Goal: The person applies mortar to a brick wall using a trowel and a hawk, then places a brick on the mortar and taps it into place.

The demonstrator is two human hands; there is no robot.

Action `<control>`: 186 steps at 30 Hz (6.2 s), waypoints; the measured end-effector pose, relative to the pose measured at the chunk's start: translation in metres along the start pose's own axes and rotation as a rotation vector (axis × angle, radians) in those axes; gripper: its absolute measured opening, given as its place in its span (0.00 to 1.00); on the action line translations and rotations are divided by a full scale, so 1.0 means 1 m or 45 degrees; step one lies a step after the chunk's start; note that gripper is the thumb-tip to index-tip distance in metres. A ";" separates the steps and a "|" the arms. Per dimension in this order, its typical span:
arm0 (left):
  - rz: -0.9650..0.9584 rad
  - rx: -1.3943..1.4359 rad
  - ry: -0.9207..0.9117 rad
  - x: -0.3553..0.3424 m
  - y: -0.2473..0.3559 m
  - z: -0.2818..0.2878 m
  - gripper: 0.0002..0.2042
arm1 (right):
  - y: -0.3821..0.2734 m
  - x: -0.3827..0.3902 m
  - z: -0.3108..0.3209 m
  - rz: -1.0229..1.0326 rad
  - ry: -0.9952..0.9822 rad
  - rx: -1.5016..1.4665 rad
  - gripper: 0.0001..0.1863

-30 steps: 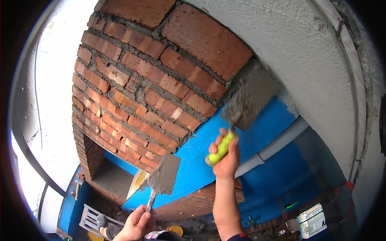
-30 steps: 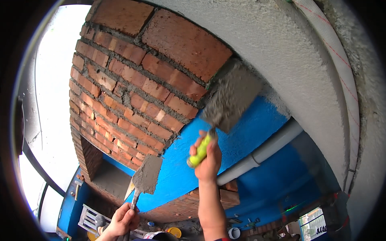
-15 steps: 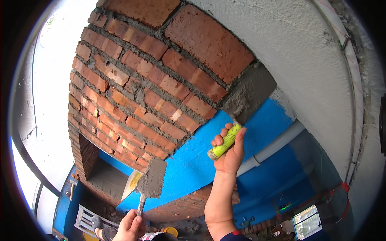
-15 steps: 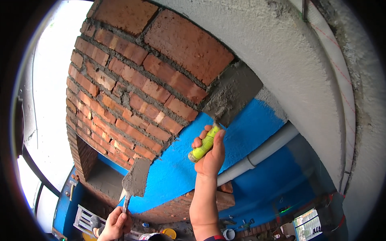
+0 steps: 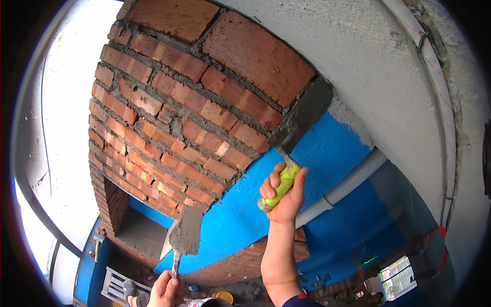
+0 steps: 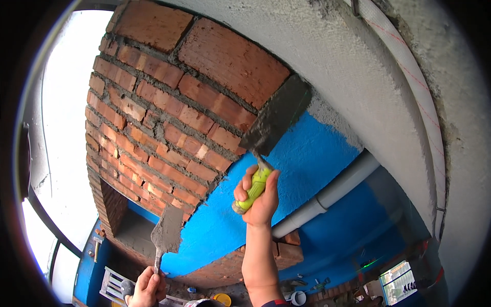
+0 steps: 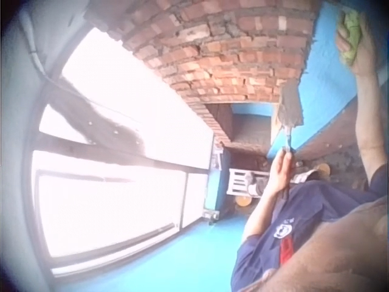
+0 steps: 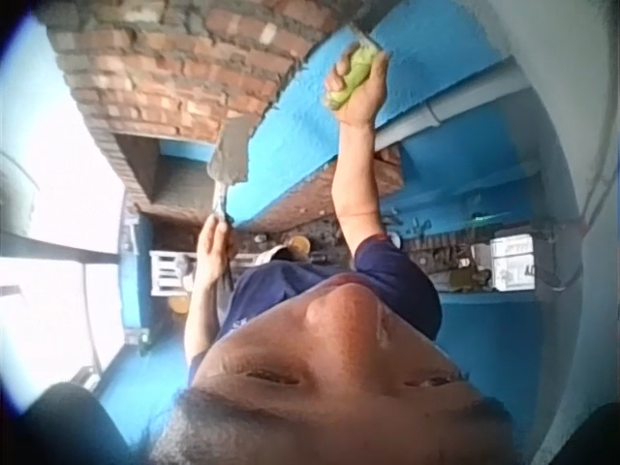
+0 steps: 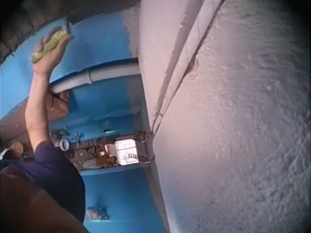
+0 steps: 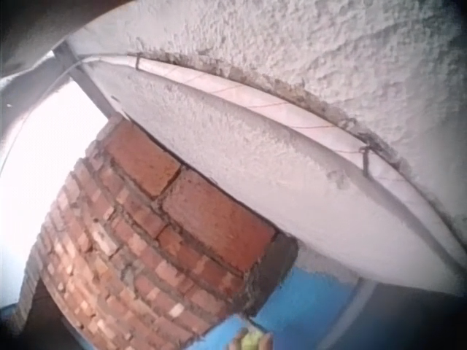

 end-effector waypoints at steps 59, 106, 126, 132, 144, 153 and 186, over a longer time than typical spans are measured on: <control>0.034 0.063 -0.051 -0.015 -0.011 -0.004 0.05 | -0.134 0.011 0.069 1.279 0.338 2.444 0.21; 0.155 0.291 -0.035 0.007 0.045 0.002 0.12 | -0.038 0.019 0.056 0.043 0.002 0.650 0.23; 0.232 0.302 -0.136 0.001 0.028 0.005 0.10 | -0.026 0.078 0.111 0.315 0.347 0.714 0.23; 0.238 0.234 -0.121 -0.010 0.025 -0.009 0.09 | 0.032 0.170 0.115 0.095 0.090 1.310 0.12; -0.031 -0.002 -0.148 -0.024 0.035 -0.032 0.11 | 0.061 0.227 0.106 0.071 -0.568 1.765 0.18; -0.050 -0.463 -0.188 -0.018 0.013 -0.021 0.13 | 0.044 0.193 0.150 0.299 -0.354 2.047 0.21; 0.228 -0.470 0.351 0.018 0.006 0.026 0.14 | 0.149 0.119 0.115 -0.167 -0.007 -0.472 0.22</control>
Point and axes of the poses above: each hand's wrist, its own x-axis away from the middle knuckle, its own z-axis out of the back of the hand, y = z × x, the point moved 6 cm from there along -x, towards the middle knuckle, and after that the axes turned 9 degrees about -x, right-handed, at the moved point
